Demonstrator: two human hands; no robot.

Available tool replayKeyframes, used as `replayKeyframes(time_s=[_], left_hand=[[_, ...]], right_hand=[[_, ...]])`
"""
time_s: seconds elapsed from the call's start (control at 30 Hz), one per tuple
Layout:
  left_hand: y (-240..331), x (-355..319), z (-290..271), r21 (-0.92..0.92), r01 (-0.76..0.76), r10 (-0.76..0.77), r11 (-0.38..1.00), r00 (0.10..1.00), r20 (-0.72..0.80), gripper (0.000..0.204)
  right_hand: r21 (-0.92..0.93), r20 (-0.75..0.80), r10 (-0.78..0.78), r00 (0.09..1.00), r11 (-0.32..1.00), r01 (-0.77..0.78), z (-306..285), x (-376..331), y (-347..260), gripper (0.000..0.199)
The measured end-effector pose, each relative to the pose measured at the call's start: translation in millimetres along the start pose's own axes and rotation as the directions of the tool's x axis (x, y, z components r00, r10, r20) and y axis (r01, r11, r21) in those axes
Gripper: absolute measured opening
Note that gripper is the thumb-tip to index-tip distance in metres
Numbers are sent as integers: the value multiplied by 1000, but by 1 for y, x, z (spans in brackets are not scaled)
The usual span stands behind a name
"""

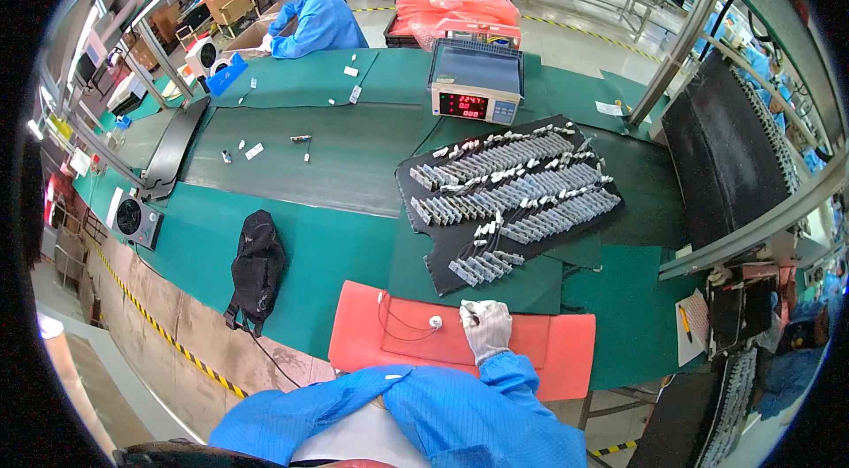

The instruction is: Manually assembling and inspecting small electronic components on circuit boards at a production workstation.

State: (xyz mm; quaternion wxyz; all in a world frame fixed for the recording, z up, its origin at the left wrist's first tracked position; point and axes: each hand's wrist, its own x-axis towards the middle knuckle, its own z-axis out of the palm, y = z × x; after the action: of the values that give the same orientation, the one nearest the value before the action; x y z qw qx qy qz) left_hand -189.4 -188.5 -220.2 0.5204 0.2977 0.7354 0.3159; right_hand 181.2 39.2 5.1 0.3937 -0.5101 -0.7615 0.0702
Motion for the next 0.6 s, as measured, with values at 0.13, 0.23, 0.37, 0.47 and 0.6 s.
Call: replayKeyframes(time_s=[0.13,0.23,0.37,0.47,0.6], left_hand=[[-3,-1,-12,4,7,-7,1000,1000,21,50],[-6,-1,-16,-1,13,-13,1000,999,41,50],[-20,-12,-5,-11,38,-36,999,995,92,50],[-31,-16,0,-9,50,-49,999,990,130,50],[-37,-12,-4,7,49,-49,999,984,169,50]], right_hand=[[7,-3,-12,1000,1000,12,3,-5,2,18],[-26,19,-4,1000,1000,5,1,-2,1,17],[-14,25,-10,1000,1000,11,3,-4,4,19],[-12,7,-11,1000,1000,11,3,-3,2,19],[0,-12,-6,1000,1000,6,5,-5,3,17]])
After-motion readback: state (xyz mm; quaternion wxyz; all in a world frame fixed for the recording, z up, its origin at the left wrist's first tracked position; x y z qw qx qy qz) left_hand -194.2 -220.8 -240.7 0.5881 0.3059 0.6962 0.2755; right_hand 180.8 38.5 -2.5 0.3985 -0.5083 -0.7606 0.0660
